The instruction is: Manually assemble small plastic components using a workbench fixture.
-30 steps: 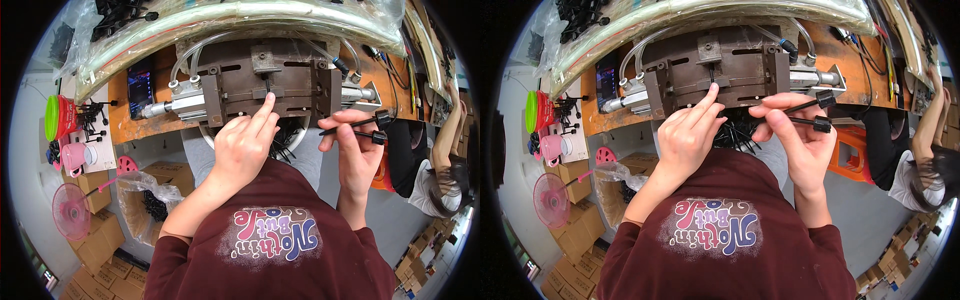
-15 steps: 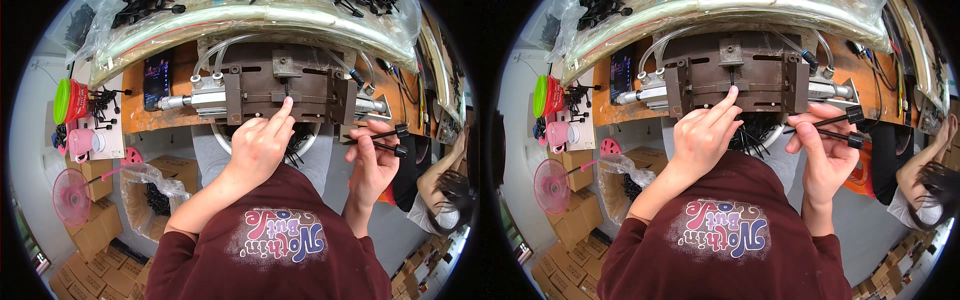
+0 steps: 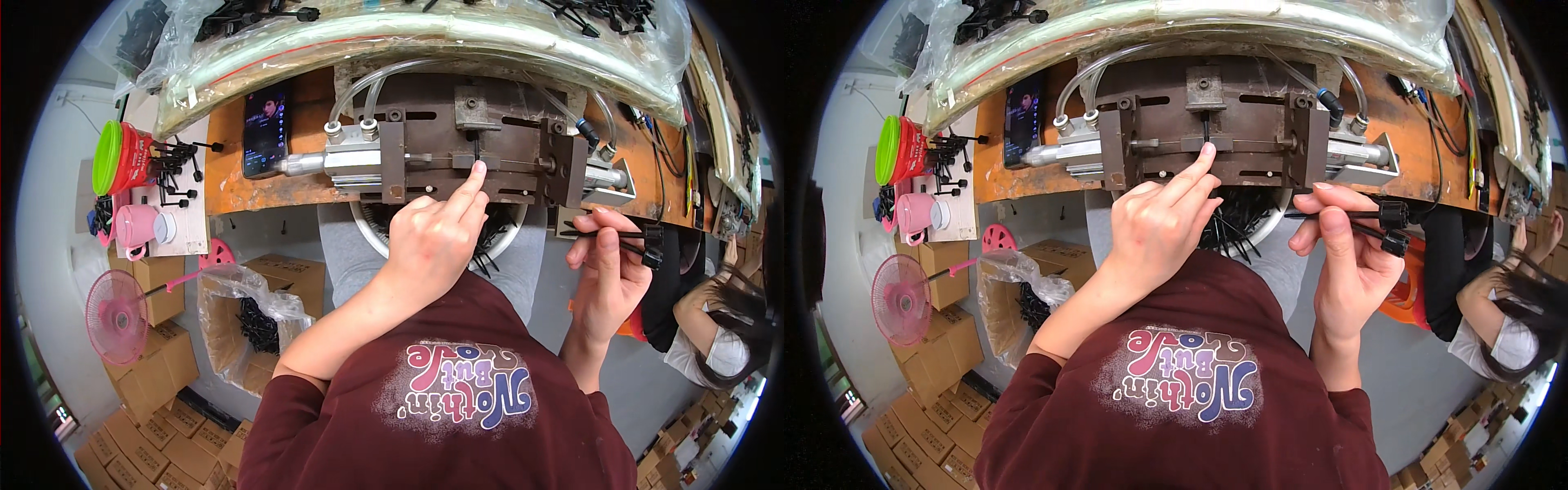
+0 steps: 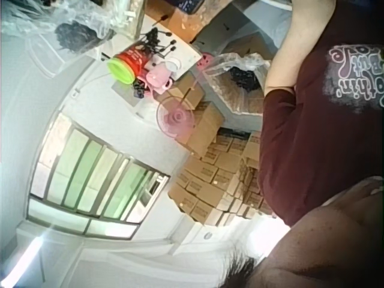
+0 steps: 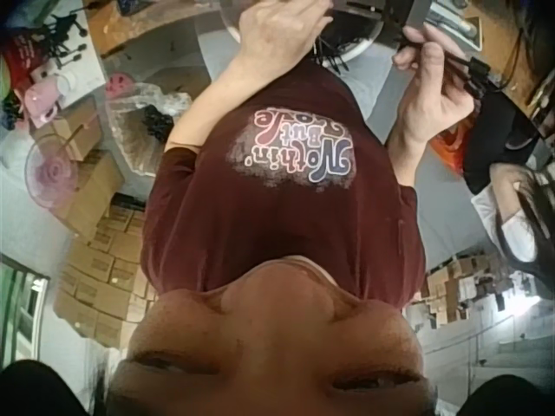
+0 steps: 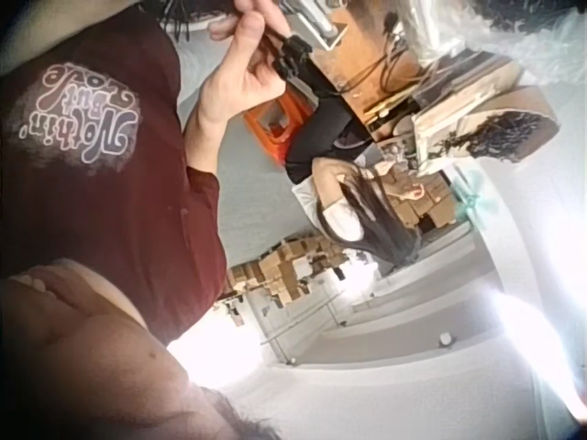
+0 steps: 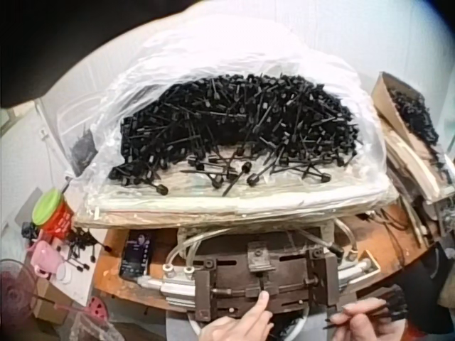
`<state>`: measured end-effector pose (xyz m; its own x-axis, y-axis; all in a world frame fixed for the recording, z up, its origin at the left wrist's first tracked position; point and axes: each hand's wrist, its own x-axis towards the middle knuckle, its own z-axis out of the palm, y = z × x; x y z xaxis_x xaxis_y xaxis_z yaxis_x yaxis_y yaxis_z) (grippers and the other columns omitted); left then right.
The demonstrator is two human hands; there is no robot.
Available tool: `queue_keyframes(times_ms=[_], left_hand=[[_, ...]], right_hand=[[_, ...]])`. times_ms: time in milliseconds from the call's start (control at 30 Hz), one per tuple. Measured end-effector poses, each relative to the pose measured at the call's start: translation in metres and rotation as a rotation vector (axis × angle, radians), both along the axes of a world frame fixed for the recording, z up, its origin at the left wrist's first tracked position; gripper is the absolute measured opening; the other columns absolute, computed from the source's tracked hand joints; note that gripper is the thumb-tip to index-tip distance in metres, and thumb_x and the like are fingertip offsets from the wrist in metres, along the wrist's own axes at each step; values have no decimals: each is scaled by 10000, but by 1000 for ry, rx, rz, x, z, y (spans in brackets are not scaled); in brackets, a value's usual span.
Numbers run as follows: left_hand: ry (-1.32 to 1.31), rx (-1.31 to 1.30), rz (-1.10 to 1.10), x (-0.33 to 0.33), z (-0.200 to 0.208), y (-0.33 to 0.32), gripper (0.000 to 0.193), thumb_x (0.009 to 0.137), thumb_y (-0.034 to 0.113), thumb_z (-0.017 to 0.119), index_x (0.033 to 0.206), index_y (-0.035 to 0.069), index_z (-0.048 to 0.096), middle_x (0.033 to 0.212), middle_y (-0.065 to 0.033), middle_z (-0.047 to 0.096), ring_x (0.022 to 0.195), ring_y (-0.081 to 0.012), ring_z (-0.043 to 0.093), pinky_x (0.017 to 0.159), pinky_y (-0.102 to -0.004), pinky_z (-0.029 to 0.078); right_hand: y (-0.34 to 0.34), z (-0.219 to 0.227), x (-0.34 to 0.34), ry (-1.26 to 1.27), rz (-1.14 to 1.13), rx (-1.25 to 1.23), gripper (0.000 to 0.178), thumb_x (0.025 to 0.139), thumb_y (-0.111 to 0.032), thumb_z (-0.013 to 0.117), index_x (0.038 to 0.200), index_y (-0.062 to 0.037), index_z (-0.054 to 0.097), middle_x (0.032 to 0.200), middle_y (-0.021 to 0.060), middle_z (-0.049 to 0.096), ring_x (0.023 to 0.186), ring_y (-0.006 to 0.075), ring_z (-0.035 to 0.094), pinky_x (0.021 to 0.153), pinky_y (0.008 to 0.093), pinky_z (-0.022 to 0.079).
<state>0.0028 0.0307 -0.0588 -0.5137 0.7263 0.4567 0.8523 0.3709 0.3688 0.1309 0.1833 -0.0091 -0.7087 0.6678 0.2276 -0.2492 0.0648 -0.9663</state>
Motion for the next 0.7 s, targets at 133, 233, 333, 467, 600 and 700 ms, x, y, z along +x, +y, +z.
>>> queue_keyframes(times_ms=[133,233,333,467,600,700], left_hand=[[-15,-2,3,0,0,-1,214,722,142,779,910,69,705,1213,-65,681,579,-155,628,563,-244,494],[-13,8,4,0,-1,-1,215,718,137,780,908,67,705,1212,-66,682,576,-154,628,563,-245,495],[-11,20,-11,-1,1,-2,210,725,141,781,908,72,706,1207,-70,683,580,-157,632,564,-248,496],[-200,63,-70,2,15,-13,214,748,156,787,925,70,704,1195,-82,686,625,-178,660,585,-257,522],[-411,-29,-238,3,29,-34,297,742,142,813,995,43,693,1186,-93,687,707,-173,698,639,-271,564],[-675,29,-195,11,33,-34,362,727,133,833,1051,46,697,1197,-101,681,729,-145,699,632,-268,560]], right_hand=[[-6,4,-4,-3,-29,-23,216,942,8,586,1148,71,577,945,201,703,599,149,615,570,242,495],[-8,2,-4,79,-45,-9,206,934,24,587,1133,65,555,941,206,705,575,152,614,559,244,509],[-6,3,-1,34,-11,-4,122,926,26,600,1043,59,584,933,215,707,569,171,628,547,256,523],[-5,-1,1,47,-33,54,171,949,-19,594,1097,63,616,975,212,704,627,185,651,622,265,530],[-1,-8,-2,-37,-97,293,196,941,6,589,1116,68,652,1011,168,700,752,177,662,699,268,532],[-2,-17,-11,-98,-114,768,281,807,54,654,1085,73,685,1012,174,688,815,193,676,616,260,544]])
